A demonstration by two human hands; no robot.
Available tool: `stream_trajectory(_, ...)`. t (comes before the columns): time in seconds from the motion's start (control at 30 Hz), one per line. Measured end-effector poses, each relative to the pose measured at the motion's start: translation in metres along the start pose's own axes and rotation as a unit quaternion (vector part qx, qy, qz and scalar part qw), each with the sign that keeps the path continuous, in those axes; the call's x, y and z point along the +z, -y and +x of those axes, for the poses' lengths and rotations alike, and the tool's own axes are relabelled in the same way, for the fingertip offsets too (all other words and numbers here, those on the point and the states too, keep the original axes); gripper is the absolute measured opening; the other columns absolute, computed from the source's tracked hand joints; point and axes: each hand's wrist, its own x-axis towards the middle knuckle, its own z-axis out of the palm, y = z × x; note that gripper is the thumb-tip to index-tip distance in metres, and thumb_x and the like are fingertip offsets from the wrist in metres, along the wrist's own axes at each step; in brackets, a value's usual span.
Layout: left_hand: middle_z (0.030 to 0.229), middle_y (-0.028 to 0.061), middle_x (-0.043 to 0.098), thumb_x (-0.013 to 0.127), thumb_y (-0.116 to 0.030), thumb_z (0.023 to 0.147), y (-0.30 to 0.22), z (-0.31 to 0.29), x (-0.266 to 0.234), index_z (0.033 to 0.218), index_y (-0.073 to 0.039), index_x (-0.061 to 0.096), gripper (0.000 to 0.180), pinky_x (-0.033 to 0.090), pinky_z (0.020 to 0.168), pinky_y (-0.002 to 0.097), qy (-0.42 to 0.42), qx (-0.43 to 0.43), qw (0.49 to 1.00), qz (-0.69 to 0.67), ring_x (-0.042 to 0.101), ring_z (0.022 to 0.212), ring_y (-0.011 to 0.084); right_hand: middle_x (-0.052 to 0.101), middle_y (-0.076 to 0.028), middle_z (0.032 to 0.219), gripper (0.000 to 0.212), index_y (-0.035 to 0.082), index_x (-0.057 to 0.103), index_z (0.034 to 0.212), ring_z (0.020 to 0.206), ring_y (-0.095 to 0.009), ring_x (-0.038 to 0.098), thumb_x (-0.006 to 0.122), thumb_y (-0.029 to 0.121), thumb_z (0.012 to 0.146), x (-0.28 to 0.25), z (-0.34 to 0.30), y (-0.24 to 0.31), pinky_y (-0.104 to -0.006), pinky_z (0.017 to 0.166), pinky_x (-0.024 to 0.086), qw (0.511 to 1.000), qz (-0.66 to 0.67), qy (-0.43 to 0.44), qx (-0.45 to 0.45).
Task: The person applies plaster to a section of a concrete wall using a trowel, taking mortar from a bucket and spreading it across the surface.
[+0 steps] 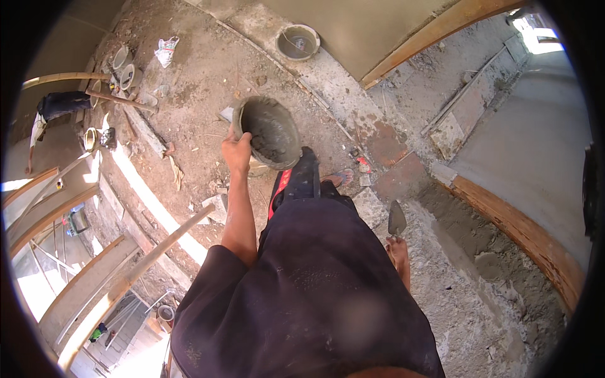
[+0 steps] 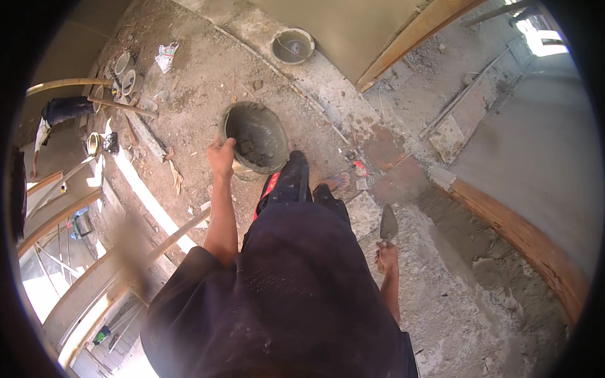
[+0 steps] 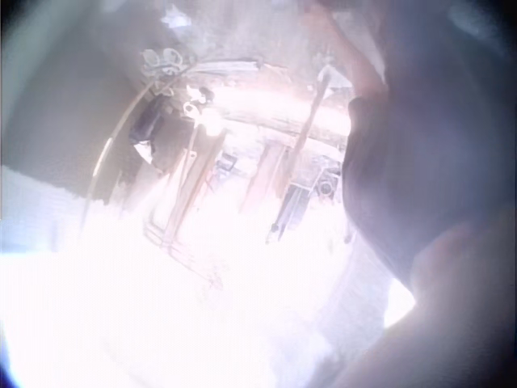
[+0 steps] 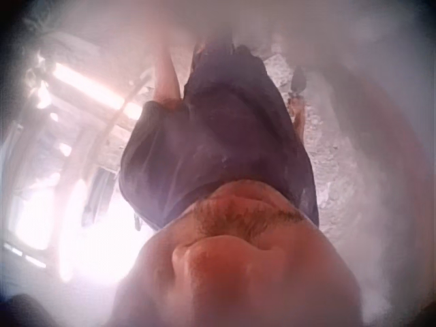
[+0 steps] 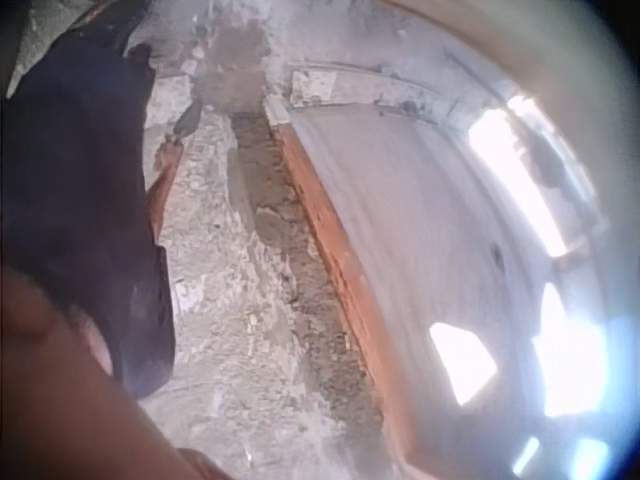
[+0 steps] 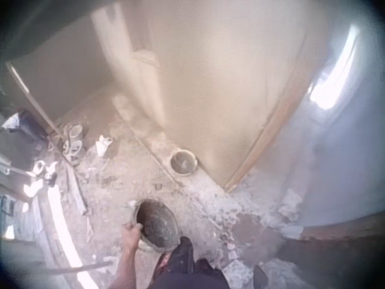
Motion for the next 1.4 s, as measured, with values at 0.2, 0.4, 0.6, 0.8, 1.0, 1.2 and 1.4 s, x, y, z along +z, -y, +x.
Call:
stream_trajectory(0.2,0.092,0.0167,0.075,0.063,-0.007,0.077,0.032,0.047,-0.034,0.121,-0.003,0.068,0.044,0.054,0.076,0.0322,0.008,0.039,0.988,0.151,0.072,0.081,0.0209,0.055,-0.006,0.062,0.017,0.001,0.058,0.089,0.045,-0.017,0.055,0.064,0.017,0.092,0.055,-0.010,0.032,-0.0351,0.040,0.046,0.995,-0.068,-0.027,0.061)
stream_trajectory(0.4,0.081,0.0171,0.072,0.069,-0.015,0.076,0.026,0.096,0.024,0.129,-0.003,0.063,0.055,0.054,0.067,0.0347,0.091,0.061,0.980,0.168,0.070,0.070,0.0208,0.055,-0.004,0.063,0.015,0.003,0.057,0.091,0.047,-0.016,0.054,0.066,0.016,0.091,0.103,-0.011,0.183,-0.0326,0.042,0.044,0.992,-0.112,0.012,-0.049)
stream_trajectory(0.6,0.119,0.0210,0.069,0.071,-0.021,0.074,0.074,0.154,0.145,0.098,0.004,0.073,0.035,0.055,0.078,0.0388,0.202,0.005,0.967,0.156,0.072,0.084,0.0309,0.065,-0.013,0.073,0.027,0.002,0.062,0.104,0.061,-0.027,0.064,0.068,0.023,0.089,0.159,0.078,0.337,-0.0382,0.056,0.051,0.934,-0.271,0.080,-0.219)
stream_trajectory(0.8,0.139,0.0174,0.059,0.072,-0.019,0.073,0.160,0.196,0.280,0.089,0.006,0.073,0.029,0.054,0.083,0.0365,0.224,-0.010,0.974,0.038,0.072,0.092,0.0316,0.070,-0.024,0.099,0.041,0.002,0.064,0.120,0.099,-0.043,0.066,0.067,0.027,0.088,0.241,0.191,0.438,-0.0478,0.086,0.051,0.796,-0.485,0.012,-0.362)
stream_trajectory(1.0,0.129,0.0141,0.064,0.069,-0.010,0.080,0.309,0.262,0.356,0.114,0.005,0.066,0.037,0.052,0.085,0.0334,0.225,-0.136,0.949,-0.173,0.069,0.096,0.0213,0.072,-0.021,0.100,0.032,0.008,0.068,0.116,0.098,-0.040,0.067,0.066,0.026,0.089,0.333,0.334,0.523,-0.0486,0.084,0.053,0.729,-0.532,-0.013,-0.431)
stream_trajectory(1.2,0.113,0.0105,0.070,0.069,-0.011,0.088,0.344,0.283,0.353,0.130,0.004,0.058,0.046,0.048,0.093,0.0299,0.187,-0.136,0.964,-0.133,0.064,0.099,0.0148,0.073,-0.017,0.099,0.035,0.011,0.066,0.120,0.099,-0.039,0.068,0.066,0.029,0.091,0.452,0.467,0.634,-0.0489,0.085,0.053,0.732,-0.452,-0.063,-0.506)
stream_trajectory(1.4,0.121,0.0173,0.065,0.075,-0.017,0.087,0.359,0.272,0.397,0.114,0.003,0.061,0.037,0.043,0.103,0.0353,0.025,-0.091,0.972,-0.214,0.060,0.115,0.0241,0.072,-0.019,0.103,0.034,0.009,0.069,0.115,0.104,-0.039,0.067,0.062,0.033,0.093,0.569,0.593,0.696,-0.0501,0.091,0.051,0.719,-0.544,-0.032,-0.433)
